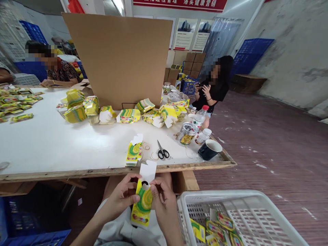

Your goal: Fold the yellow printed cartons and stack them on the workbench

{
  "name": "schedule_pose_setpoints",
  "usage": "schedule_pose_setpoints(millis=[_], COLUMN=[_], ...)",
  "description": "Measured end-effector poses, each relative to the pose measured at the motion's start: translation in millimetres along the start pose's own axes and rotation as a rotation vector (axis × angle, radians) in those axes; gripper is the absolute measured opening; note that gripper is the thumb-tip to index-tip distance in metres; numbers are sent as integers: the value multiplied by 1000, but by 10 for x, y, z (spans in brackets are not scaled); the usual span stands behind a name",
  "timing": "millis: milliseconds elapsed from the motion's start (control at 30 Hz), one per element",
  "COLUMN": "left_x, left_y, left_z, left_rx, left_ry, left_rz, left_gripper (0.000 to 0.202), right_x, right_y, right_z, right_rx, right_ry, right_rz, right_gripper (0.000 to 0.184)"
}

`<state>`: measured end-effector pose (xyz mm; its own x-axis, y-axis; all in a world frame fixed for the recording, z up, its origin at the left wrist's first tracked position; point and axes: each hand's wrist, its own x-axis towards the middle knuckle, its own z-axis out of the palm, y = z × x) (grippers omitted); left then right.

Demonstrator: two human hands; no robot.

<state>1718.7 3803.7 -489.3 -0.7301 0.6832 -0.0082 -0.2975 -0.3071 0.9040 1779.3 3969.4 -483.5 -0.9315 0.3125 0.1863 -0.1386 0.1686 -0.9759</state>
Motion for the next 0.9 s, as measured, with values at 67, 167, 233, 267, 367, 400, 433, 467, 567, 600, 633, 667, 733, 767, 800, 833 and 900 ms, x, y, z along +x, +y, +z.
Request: schedule_pose_setpoints(millis=[67,167,233,267,367,400,433,467,567,600,633,667,733,767,800,833,900], left_x=[-10,-6,6,13,19,16,12,6,-5,-5,-3,1,10,14,18,21,24], left_y=[-5,16,23,19,-15,-27,-36,-41,-41,-38,-35,-32,-23,-15,-6,4,19], left_z=[-4,-23,-39,-45,-52,-49,-44,-37,-23,-21,-21,-22,-24,-25,-24,-23,-14], left_rx=[8,68,155,209,341,364,379,391,390,368,341,310,256,232,209,188,152], left_ry=[5,-24,-1,29,105,109,106,95,41,28,21,23,38,45,50,53,52], left_rz=[0,-11,15,36,70,67,61,58,51,41,29,17,-2,-6,-8,-7,-4], left_gripper=[74,70,52,47,41,42,43,44,50,51,51,50,50,51,51,51,51], right_x=[-8,-25,-24,-19,-8,-8,-10,-14,-25,-28,-30,-33,-42,-47,-51,-54,-52], right_y=[20,67,88,91,74,64,57,53,75,92,112,133,168,178,183,183,170], right_z=[33,49,16,-8,-68,-72,-68,-56,2,21,38,53,71,74,72,66,49], right_rx=[4,27,-14,-36,-37,-33,-48,-88,-269,-321,-360,-388,-418,-419,-410,-392,-342], right_ry=[72,147,163,156,50,4,-32,-52,-28,-19,-16,-16,-19,-23,-30,-38,-24], right_rz=[-16,-16,-45,-62,-11,36,79,107,98,82,67,55,42,39,37,34,22], right_gripper=[17,26,27,26,30,33,38,42,39,36,35,35,35,35,36,37,35])
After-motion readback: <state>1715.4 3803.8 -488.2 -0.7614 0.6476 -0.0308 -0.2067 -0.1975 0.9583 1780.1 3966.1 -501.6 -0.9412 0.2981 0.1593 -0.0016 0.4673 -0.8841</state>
